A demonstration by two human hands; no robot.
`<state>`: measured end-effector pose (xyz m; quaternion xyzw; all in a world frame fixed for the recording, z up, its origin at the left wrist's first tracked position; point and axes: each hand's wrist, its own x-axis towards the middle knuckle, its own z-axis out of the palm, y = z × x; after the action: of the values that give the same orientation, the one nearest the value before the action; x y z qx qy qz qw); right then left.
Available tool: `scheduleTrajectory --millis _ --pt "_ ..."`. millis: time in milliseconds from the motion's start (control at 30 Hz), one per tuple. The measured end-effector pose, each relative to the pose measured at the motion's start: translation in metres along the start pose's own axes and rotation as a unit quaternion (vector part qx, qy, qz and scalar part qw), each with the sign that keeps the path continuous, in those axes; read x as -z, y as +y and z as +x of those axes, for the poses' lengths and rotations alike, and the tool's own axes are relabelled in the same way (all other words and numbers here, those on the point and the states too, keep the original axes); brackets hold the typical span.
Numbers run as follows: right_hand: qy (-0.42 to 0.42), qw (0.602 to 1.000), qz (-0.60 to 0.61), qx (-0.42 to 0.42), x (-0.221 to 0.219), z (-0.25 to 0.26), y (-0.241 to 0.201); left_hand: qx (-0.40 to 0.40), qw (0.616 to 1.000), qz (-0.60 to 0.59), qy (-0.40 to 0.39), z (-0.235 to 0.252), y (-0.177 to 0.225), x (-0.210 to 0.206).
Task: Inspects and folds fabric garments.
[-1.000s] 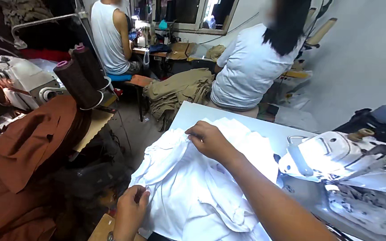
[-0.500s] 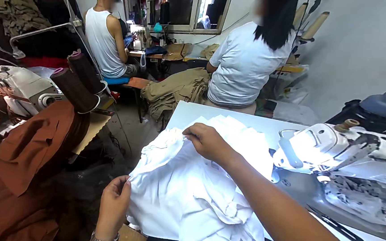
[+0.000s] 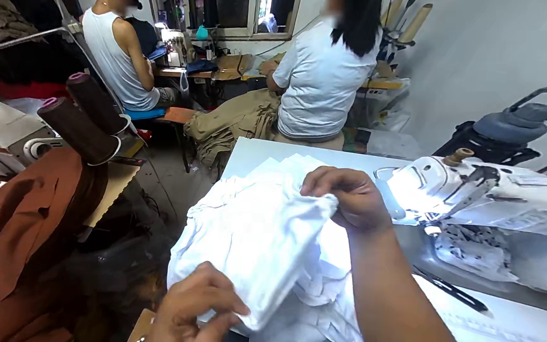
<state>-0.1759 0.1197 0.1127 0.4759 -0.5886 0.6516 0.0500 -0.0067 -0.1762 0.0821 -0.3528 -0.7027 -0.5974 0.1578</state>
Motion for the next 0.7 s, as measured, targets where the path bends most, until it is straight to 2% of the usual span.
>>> scheduleTrajectory --millis 67,100,233,367,700 --pt "-0.049 0.997 0.056 0.013 -0.007 -0.002 0.002 -0.051 0.998 -0.011 -0.028 0.017 -0.006 -0.013" --pt "-0.079 0.994 0.077 -0.007 -0.012 -0.003 0.006 -0.061 0.998 0.003 -0.02 0.025 -0.013 -0.019" --pt "-0.186 0.973 0.117 -0.076 -0.03 0.0 0.018 -0.039 0.996 0.054 0.059 0.043 -0.041 -0.035" --pt "-0.166 0.97 0.126 -0.127 -0.038 -0.004 0.021 -0.005 0.992 0.056 0.109 0.045 -0.057 -0.044" --pt "-0.128 0.971 0.123 -0.161 -0.045 -0.004 0.025 0.016 0.992 0.04 0.116 0.047 -0.061 -0.042"
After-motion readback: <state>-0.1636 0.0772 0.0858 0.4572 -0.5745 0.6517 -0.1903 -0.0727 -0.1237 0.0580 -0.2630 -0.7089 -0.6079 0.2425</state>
